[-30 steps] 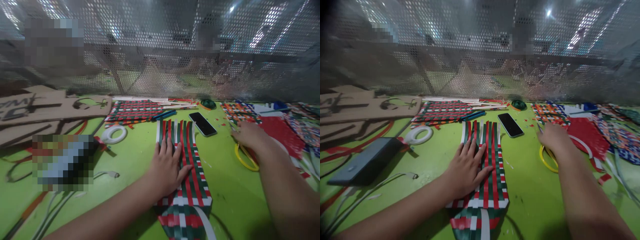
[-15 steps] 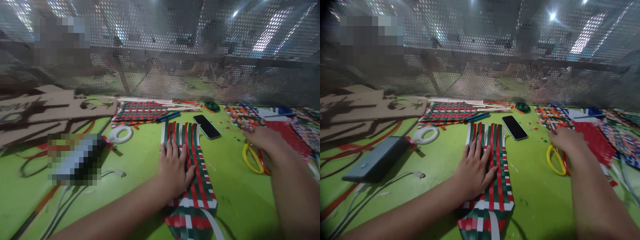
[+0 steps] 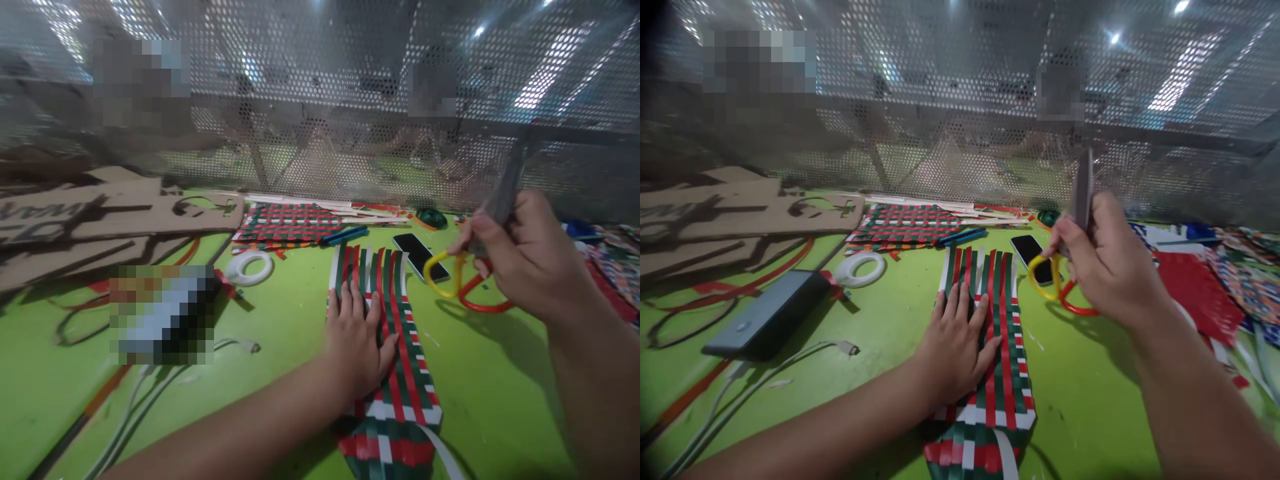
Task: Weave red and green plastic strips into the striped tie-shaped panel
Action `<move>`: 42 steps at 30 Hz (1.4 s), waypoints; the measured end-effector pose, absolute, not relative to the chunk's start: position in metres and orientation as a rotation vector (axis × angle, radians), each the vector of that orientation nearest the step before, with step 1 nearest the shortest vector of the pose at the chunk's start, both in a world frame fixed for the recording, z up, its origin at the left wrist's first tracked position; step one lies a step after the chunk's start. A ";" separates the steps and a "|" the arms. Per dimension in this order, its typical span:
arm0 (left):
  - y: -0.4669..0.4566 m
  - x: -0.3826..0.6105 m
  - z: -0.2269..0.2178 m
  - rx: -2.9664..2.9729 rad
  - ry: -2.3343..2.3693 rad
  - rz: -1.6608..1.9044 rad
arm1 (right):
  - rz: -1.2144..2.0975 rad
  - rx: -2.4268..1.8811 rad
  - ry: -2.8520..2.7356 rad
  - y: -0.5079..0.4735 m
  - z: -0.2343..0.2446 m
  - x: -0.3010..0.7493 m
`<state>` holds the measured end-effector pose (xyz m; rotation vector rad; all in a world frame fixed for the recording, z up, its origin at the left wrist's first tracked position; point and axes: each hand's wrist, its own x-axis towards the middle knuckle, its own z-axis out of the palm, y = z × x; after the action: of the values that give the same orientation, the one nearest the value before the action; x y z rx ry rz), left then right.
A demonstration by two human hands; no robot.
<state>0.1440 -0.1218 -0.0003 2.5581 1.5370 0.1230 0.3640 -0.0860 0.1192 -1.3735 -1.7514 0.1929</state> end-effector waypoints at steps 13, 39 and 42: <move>-0.123 0.144 -0.005 2.572 1.533 0.197 | 0.707 -0.711 -1.958 -0.022 0.088 0.199; -0.121 0.144 -0.001 2.589 1.477 0.112 | 0.698 -0.678 -2.104 -0.022 0.074 0.194; -0.120 0.144 0.000 2.622 1.449 0.112 | 0.697 -0.684 -2.144 -0.022 0.074 0.195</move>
<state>0.1436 -0.1204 -0.0001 2.6216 1.4485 0.1124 0.1948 -0.0219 0.0743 -0.6842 -2.1441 0.6974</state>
